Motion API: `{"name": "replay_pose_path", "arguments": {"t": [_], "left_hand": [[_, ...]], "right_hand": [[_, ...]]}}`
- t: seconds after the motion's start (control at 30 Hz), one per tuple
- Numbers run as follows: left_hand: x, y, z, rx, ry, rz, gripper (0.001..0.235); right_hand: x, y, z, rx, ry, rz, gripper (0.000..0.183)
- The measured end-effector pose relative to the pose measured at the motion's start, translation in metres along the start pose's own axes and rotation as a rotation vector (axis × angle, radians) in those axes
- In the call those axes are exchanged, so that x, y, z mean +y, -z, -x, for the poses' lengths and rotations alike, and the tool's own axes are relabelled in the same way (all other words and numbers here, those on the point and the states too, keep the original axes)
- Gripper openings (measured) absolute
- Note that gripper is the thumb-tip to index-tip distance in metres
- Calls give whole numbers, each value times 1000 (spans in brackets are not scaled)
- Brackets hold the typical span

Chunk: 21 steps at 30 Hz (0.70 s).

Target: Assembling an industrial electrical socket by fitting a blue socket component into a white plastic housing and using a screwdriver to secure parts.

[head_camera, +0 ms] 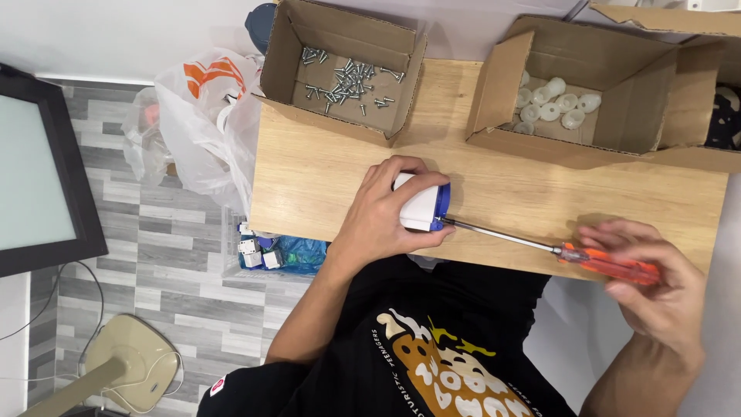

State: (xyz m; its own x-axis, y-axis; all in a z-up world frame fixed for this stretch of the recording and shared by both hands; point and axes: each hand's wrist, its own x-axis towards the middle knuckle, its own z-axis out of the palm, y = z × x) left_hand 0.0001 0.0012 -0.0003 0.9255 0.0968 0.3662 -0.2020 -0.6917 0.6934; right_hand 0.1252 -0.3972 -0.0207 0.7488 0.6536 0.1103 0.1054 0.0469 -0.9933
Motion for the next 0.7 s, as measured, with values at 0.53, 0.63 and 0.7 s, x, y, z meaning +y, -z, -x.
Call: {"name": "replay_pose_path", "arguments": {"t": [0.53,0.63,0.7], "left_hand": [[0,1,0,8,-2,2,65],[1,1,-1,7,-6,5,65],[0,1,1,8,-4,-5,66]], "right_hand": [[-1,4,6,53,-55,373,37],[14,13,13,36,-24,283,27],[31,26,22,60,20,163,16]]}}
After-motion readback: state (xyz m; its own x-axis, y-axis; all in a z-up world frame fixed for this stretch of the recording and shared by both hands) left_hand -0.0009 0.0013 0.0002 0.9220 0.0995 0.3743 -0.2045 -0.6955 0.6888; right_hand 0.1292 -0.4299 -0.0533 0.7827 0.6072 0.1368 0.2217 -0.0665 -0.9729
